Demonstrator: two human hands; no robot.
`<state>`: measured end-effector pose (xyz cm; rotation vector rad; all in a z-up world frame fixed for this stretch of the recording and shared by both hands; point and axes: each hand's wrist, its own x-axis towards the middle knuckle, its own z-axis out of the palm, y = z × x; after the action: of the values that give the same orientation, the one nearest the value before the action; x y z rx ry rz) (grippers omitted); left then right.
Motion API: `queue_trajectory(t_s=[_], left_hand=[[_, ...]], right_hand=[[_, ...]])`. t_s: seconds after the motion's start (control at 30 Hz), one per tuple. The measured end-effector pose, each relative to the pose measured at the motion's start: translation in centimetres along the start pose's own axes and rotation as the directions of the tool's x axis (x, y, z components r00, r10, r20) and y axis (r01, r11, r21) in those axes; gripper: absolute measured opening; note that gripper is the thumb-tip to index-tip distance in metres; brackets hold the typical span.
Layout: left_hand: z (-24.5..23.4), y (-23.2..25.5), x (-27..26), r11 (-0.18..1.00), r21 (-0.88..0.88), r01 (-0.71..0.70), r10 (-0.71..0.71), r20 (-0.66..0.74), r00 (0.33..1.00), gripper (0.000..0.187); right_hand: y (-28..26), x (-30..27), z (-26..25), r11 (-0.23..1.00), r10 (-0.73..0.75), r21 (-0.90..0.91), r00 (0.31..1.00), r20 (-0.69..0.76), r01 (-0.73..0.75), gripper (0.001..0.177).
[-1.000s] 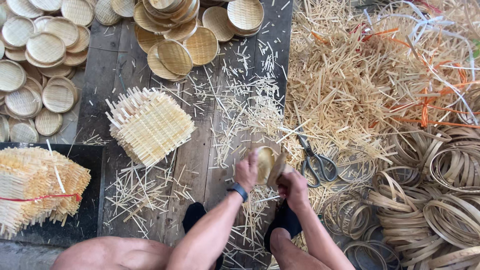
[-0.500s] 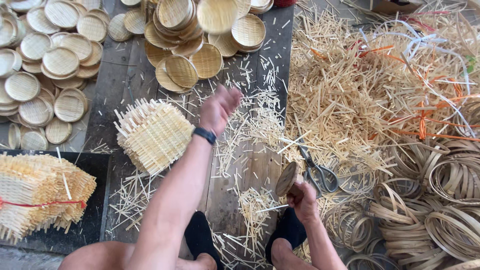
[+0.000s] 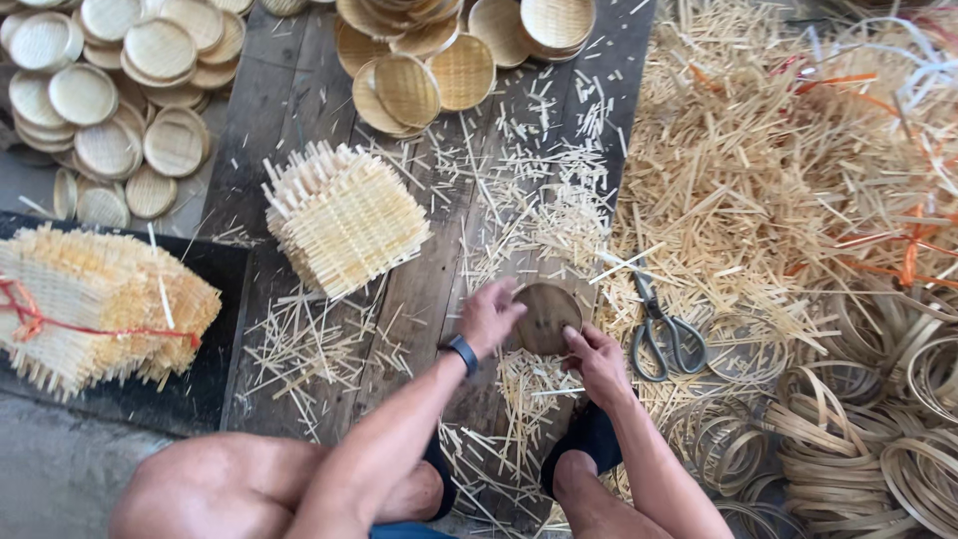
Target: The person assembles bamboo plates by placing a woven bamboo square onto a wooden mold and trimming the excess material using large shears.
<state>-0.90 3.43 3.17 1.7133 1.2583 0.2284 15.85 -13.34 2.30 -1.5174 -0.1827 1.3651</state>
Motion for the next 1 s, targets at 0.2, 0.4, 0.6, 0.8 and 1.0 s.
queue_trajectory(t_s=[0.2,0.4,0.6,0.8,1.0], left_hand=[[-17.3,-2.1,4.8,0.289,0.951,0.109,0.327,-0.205,0.923,0.086],[-23.1,-3.2,4.2,0.623,0.782,-0.022,0.110,-0.060,0.992,0.095],[-24.1,-4.2,3.8,0.694,0.667,-0.273,0.550,-0.245,0.799,0.016],[-17.6,3.2,2.1,0.653,0.653,-0.384,0.734,-0.420,0.533,0.029],[-3.6,3.4,-5.6,0.347,0.374,-0.860,0.819,0.327,0.472,0.042]], right_hand=[[0.7,1.2,2.0,0.988,-0.026,0.157,0.997,0.076,0.014,0.023],[0.7,0.9,1.2,0.990,0.056,0.127,0.998,0.035,-0.060,0.028],[0.7,0.4,0.9,0.997,-0.042,0.066,0.993,-0.107,0.050,0.041],[-1.1,-0.1,-0.1,0.978,-0.180,0.078,0.969,-0.172,0.195,0.044],[-2.5,-0.3,-0.2,0.890,-0.058,0.451,0.998,-0.031,0.066,0.040]])
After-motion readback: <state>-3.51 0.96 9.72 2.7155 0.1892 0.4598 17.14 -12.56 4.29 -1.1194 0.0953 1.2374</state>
